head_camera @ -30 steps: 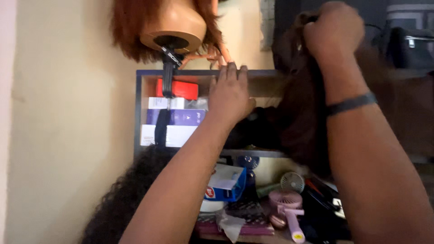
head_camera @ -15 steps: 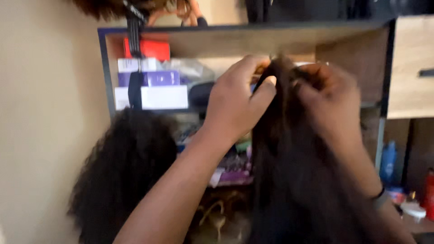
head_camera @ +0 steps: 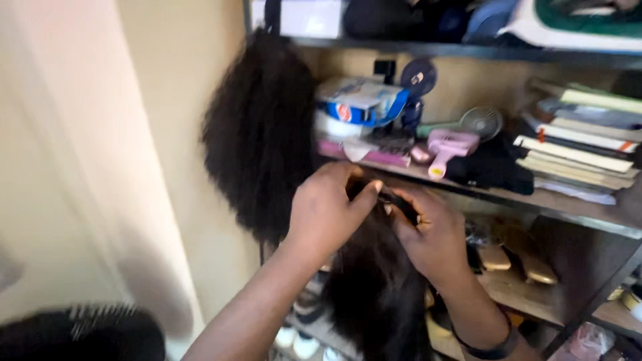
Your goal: The person adjusts the legs and pole of a wig stand, places it near a bed, and then brushes a dark wig with a pink hairbrush before placing the wig onto a shelf.
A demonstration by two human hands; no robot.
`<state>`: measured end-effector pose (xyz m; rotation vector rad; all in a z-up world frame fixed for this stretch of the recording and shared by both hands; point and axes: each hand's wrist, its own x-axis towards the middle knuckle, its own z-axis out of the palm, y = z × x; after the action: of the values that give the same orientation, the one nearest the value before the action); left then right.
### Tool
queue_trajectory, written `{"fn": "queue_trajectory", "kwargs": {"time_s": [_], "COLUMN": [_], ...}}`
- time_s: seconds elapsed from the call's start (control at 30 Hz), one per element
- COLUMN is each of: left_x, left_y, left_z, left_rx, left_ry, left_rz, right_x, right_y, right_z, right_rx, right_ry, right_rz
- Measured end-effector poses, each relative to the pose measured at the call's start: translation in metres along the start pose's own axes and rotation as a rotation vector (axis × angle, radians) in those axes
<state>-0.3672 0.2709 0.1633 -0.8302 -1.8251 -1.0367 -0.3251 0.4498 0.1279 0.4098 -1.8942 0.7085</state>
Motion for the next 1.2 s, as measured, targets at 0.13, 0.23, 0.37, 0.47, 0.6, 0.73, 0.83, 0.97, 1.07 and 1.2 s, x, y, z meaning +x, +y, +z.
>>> {"fn": "queue_trajectory", "kwargs": {"time_s": [0.13,0.23,0.37,0.47,0.6,0.73,0.83,0.97,1.07,1.2], "left_x": [-0.053,-0.084,-0.128,-0.154,-0.196,-0.231,-0.264,-0.293,-0.313,-0.335], "left_y": [0.005,0.008,0.016,0.021,0.017,0.009,0.015,0.02,0.024,0.02], "left_z": [0.015,0.016,-0.001,-0.017,-0.047,-0.082,-0.11,-0.133,-0.143,-0.159], "left_rx": [0.08,0.248,0.434,0.57,0.766,0.795,0.788,0.823,0.857,1.021], "left_ry": [0.061,0.039,-0.04,-0.123,-0.19,-0.211,-0.184,-0.18,-0.259,-0.187], "left_rz": [-0.016,-0.091,-0.149,-0.134,-0.1,-0.202,-0.29,-0.319,-0.315,-0.419], "right_x": [-0.037,-0.057,-0.071,-0.086,-0.111,-0.139,-0.159,-0.198,-0.221,-0.234], "right_y": [0.012,0.009,-0.003,-0.017,-0.033,-0.063,-0.095,-0.115,-0.125,-0.125], "right_z": [0.001,-0.001,-0.002,0.019,0.058,0.083,0.103,0.125,0.151,0.163], "right_rx": [0.053,0.231,0.342,0.257,0.281,0.391,0.491,0.426,0.363,0.332], "right_ry": [-0.15,-0.328,-0.561,-0.499,-0.589,-0.594,-0.692,-0.728,-0.67,-0.707], "right_rz": [-0.073,-0.062,0.034,-0.235,-0.291,-0.363,-0.348,-0.309,-0.428,-0.447]}}
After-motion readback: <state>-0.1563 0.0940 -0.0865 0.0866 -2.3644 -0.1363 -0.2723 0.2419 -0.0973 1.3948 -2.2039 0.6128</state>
